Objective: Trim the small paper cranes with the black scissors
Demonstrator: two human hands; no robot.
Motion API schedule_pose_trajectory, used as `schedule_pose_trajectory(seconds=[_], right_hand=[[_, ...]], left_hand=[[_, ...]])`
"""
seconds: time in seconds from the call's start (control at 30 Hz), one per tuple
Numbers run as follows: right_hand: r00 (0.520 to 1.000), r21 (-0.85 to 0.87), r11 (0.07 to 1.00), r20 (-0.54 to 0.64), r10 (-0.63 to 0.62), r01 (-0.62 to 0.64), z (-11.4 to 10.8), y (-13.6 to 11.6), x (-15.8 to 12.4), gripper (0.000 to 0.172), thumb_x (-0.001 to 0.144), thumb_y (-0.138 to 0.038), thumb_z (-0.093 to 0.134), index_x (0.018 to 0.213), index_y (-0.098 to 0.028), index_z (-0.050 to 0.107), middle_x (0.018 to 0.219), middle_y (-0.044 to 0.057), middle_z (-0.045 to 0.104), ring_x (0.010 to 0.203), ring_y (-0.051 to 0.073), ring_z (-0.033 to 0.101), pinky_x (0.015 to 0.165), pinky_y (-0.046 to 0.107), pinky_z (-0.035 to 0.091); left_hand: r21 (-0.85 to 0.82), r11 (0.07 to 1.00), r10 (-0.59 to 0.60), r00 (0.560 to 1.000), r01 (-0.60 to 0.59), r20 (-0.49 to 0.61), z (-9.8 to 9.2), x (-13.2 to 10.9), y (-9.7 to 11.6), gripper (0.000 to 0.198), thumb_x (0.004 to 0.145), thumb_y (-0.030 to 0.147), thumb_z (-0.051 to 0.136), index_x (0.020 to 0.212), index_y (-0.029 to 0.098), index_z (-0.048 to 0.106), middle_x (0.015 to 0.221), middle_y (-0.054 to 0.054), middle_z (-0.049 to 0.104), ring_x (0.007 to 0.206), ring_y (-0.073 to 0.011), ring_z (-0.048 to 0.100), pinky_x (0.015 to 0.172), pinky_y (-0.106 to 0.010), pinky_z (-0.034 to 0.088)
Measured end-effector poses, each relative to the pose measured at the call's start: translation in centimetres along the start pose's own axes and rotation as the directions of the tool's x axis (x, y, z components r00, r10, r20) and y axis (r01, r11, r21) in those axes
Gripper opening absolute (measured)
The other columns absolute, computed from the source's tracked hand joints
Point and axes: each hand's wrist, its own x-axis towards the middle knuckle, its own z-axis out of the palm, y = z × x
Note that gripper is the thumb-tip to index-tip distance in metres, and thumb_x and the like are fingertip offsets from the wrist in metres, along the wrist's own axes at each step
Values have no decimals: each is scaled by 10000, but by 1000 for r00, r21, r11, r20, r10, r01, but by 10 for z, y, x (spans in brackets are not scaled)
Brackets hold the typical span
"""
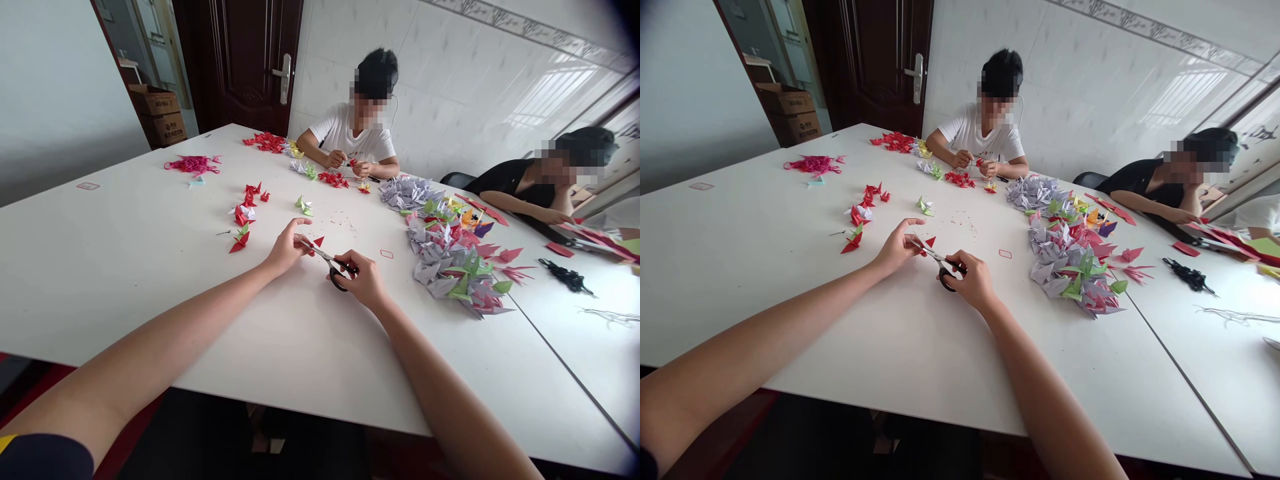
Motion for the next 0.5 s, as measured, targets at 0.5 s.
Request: schedule_pose_trajectory(seconds=[0.5], right_hand=[[1000,8,1000,2,4,-4,1,1,1,281,674,-381,760,874,-213,658,682,-22,601,591,125,436,593,262,370]], left_hand=[[26,1000,12,1000,-11,-18,0,1,-2,515,768,113,691,1229,209,483,744,29,675,687,-149,690,736,-295,517]])
